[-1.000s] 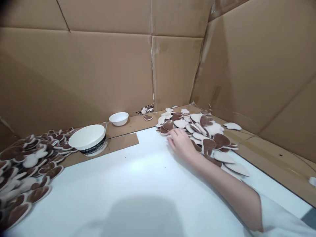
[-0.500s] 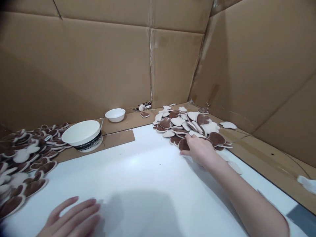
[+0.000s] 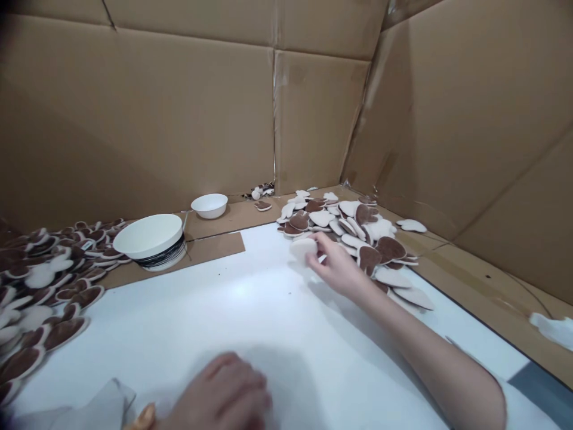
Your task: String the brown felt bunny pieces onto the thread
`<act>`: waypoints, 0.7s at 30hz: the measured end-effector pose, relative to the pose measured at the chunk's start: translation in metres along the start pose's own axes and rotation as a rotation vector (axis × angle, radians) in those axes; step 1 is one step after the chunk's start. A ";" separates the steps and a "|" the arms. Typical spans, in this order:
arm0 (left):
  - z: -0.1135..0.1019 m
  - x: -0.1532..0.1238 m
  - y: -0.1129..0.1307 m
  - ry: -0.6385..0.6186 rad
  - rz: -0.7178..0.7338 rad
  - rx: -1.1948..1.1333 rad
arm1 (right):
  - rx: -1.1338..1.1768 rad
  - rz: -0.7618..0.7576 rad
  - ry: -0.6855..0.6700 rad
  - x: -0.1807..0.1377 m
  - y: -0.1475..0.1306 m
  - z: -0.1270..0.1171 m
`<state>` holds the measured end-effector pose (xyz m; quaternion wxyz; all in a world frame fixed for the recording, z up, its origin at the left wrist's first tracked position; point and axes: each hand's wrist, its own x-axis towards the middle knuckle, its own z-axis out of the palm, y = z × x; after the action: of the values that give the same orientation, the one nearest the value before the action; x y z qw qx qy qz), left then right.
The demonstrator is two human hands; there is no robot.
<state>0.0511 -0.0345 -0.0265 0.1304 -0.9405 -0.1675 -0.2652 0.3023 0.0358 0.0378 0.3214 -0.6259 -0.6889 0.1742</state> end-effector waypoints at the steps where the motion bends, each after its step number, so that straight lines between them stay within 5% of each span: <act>1: -0.002 0.011 -0.007 -0.019 -0.230 -0.216 | 0.202 -0.007 -0.053 -0.004 -0.006 0.007; 3: -0.006 0.031 -0.023 0.021 -0.645 -0.478 | 0.462 0.016 -0.227 -0.014 -0.016 0.024; 5: -0.008 0.044 -0.037 -0.027 -0.858 -0.673 | 0.562 -0.024 -0.310 -0.024 -0.023 0.042; 10: 0.002 0.042 -0.052 -0.071 -0.927 -0.922 | 0.444 -0.103 -0.308 -0.032 -0.035 0.072; 16: 0.009 0.034 -0.063 0.043 -1.132 -1.267 | 0.787 0.096 -0.338 -0.012 -0.050 0.097; 21: 0.007 0.036 -0.064 0.035 -1.148 -1.252 | 0.986 0.101 -0.353 -0.018 -0.049 0.099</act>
<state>0.0590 0.0355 -0.0026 -0.5663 -0.6043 -0.4389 -0.3484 0.2002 0.0268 -0.0070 0.4481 -0.3939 -0.5377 0.5957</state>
